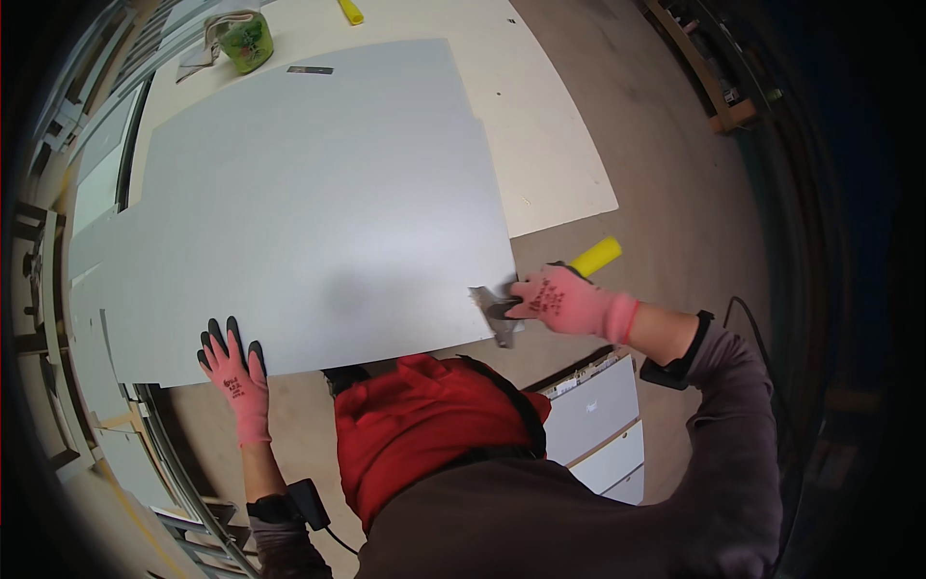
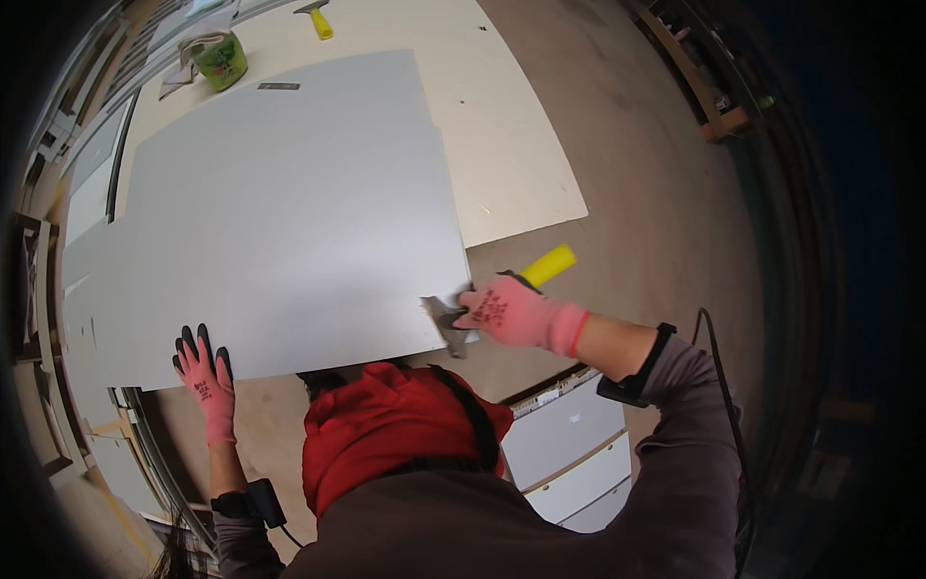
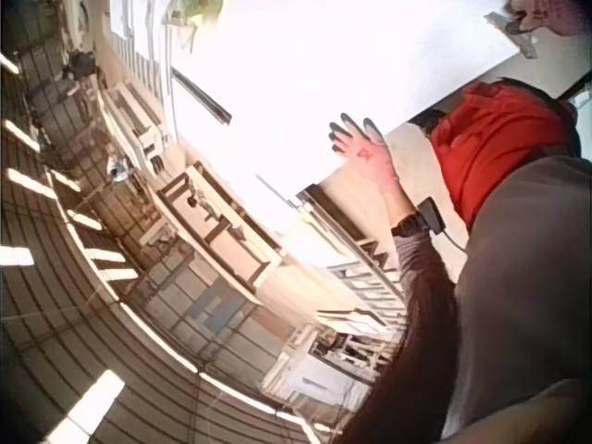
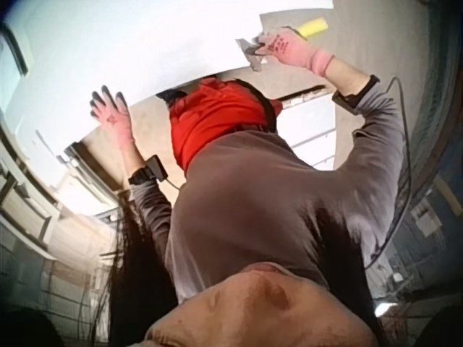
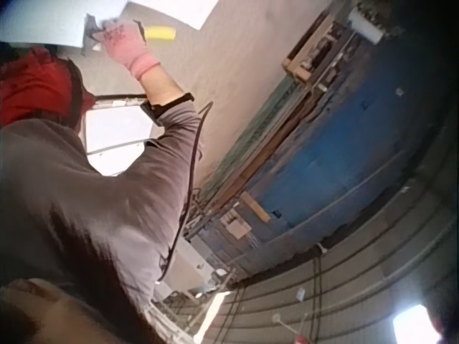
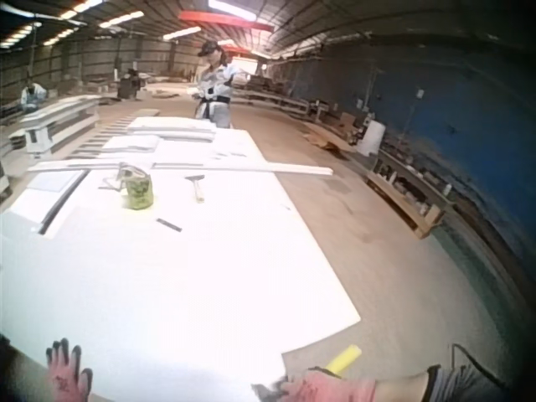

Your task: Scraping residue and cleaning white furniture panels at a workshop workbench using a scraper, liquid cleaner, and a cloth.

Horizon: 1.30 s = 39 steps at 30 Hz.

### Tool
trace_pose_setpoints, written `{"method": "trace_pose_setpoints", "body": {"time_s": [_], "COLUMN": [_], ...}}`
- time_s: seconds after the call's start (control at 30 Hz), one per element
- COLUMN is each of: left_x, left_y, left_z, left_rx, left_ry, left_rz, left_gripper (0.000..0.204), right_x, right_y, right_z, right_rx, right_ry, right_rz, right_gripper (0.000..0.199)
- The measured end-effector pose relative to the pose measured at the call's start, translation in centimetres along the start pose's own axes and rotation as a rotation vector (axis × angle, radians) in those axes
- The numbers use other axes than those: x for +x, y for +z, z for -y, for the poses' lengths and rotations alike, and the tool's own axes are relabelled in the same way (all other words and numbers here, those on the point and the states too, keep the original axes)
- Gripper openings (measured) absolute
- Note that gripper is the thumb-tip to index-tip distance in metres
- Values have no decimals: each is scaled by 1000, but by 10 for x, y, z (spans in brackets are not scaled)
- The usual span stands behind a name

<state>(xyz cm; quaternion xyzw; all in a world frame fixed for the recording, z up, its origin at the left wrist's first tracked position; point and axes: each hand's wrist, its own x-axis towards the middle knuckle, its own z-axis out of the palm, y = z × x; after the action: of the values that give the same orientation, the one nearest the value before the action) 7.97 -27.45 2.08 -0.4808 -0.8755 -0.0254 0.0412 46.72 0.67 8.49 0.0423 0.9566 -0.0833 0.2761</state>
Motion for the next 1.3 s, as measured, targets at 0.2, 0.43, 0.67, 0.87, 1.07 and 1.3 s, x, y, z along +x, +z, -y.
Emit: {"method": "trace_pose_setpoints", "body": {"time_s": [0.2,0.43,0.67,0.87,1.07,1.3], "left_x": [-2,2,-13,-54,-124,-147], "left_y": [2,7,11,16,37,41], "left_z": [5,1,15,37,42,27], "left_rx": [26,-70,-385,-480,-568,-727], "left_ry": [-24,-21,-225,-582,-829,-891], "left_rz": [-5,-51,-223,-295,-167,-42], "left_gripper": [53,50,47,46,45,46], "right_x": [-12,54,117,174,207,252], "right_y": [1,-37,-57,-81,-103,-133], "right_z": [10,59,75,75,96,119], "right_rx": [-131,-113,-171,-236,-234,-218], "right_ry": [-25,25,-91,-197,-231,-293], "right_rz": [86,171,58,13,39,33], "right_gripper": [34,35,28,25,25,29]}}
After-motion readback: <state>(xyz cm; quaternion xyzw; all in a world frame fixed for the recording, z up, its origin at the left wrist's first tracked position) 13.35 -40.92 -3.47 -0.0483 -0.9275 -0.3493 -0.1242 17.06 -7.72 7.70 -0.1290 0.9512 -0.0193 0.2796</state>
